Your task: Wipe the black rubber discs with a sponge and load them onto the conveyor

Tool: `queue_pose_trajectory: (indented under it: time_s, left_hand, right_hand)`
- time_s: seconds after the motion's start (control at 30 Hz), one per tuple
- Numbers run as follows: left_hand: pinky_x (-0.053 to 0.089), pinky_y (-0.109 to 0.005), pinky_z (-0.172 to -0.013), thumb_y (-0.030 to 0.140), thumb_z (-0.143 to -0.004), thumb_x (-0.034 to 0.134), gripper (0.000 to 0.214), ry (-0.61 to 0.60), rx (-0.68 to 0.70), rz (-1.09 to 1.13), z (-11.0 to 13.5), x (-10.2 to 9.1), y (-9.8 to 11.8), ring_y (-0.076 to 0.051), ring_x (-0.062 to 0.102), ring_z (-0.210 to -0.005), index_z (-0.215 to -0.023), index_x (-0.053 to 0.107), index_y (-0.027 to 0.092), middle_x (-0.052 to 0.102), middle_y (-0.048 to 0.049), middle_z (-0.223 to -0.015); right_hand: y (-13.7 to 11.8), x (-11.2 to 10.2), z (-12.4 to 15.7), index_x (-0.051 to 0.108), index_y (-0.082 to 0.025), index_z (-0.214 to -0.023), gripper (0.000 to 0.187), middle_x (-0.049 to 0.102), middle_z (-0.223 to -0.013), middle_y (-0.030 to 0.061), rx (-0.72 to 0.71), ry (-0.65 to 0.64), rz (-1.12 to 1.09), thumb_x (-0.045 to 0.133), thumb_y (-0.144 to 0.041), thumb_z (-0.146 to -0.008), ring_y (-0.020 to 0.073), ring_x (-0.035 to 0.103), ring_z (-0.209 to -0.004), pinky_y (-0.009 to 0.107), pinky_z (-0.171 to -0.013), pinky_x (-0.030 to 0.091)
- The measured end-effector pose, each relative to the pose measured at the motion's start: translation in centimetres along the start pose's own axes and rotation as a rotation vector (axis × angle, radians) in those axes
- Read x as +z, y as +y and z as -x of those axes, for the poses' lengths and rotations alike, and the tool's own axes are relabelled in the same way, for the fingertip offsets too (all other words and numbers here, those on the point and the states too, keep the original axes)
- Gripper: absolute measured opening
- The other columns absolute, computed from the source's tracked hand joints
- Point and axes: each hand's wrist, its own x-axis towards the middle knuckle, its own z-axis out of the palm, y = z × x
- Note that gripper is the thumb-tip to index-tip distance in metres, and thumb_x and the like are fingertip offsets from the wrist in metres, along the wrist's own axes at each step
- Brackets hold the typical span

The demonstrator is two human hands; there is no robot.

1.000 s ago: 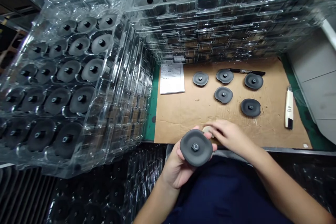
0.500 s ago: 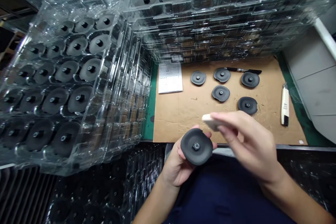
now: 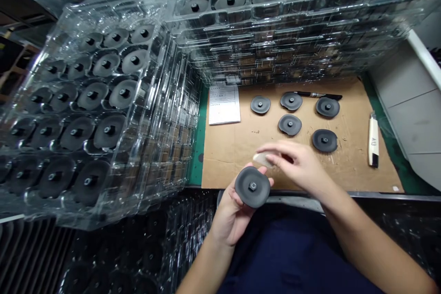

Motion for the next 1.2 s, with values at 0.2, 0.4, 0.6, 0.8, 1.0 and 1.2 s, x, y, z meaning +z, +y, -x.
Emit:
queue_pose_trajectory:
  time_s: [0.2,0.4,0.6,0.8,1.0,1.2]
  left_hand:
    - [0.042,-0.037,-0.096,0.044,-0.066,0.072,0.057,-0.052,-0.05,0.108,0.3,-0.5,0.3,-0.026,0.061,-0.106,-0.118,0.058,0.027,0.06,-0.0069,-0.125]
    - [0.048,-0.032,-0.091,0.052,-0.074,0.06,0.053,-0.106,-0.087,0.202,0.1,-0.3,0.2,-0.024,0.062,-0.105,-0.119,0.059,0.025,0.063,-0.0057,-0.119]
    - [0.05,-0.031,-0.085,0.056,-0.077,0.055,0.053,-0.123,-0.11,0.204,-0.1,-0.3,0.4,-0.023,0.064,-0.1,-0.119,0.058,0.024,0.063,-0.0062,-0.118]
    - [0.049,-0.032,-0.085,0.059,-0.077,0.054,0.06,-0.11,-0.133,0.177,-0.1,-0.4,0.1,-0.023,0.063,-0.098,-0.125,0.052,0.024,0.06,-0.0085,-0.12]
    - [0.048,-0.034,-0.089,0.052,-0.079,0.056,0.055,-0.1,-0.099,0.147,0.1,-0.1,0.0,-0.026,0.059,-0.109,-0.127,0.051,0.025,0.057,-0.0079,-0.126]
    - [0.045,-0.037,-0.095,0.043,-0.073,0.067,0.058,-0.056,-0.002,0.06,0.3,0.4,0.3,-0.03,0.052,-0.118,-0.126,0.052,0.027,0.047,-0.0082,-0.138]
  right_hand:
    - [5.2,3.1,0.5,0.068,-0.023,-0.102,0.023,0.066,-0.096,0.0054,0.098,0.013,0.044,0.051,-0.024,-0.086,0.0186,0.057,-0.087,0.035,-0.079,0.046]
    - [5.5,4.6,2.3,0.064,-0.021,-0.108,0.027,0.058,-0.109,0.0085,0.115,0.116,0.083,0.046,-0.019,-0.088,0.0221,0.05,-0.104,0.042,-0.091,0.042]
    - [5.9,2.9,3.5,0.065,-0.022,-0.103,0.024,0.065,-0.097,0.0056,0.122,0.101,0.056,0.044,-0.022,-0.09,0.0189,0.058,-0.094,0.037,-0.084,0.047]
    - [6.0,3.1,4.0,0.065,-0.022,-0.102,0.025,0.065,-0.096,0.0056,0.133,0.077,0.061,0.044,-0.022,-0.09,0.0184,0.06,-0.094,0.036,-0.083,0.049]
    - [5.8,5.7,2.5,0.054,-0.019,-0.123,0.039,0.048,-0.123,0.0145,0.213,0.091,0.148,0.05,-0.03,-0.086,0.0243,0.057,-0.099,0.041,-0.082,0.05]
    - [5.5,7.3,1.8,0.06,-0.021,-0.112,0.032,0.055,-0.117,0.0116,0.155,0.0,0.107,0.054,-0.022,-0.08,0.0268,0.052,-0.105,0.044,-0.088,0.045]
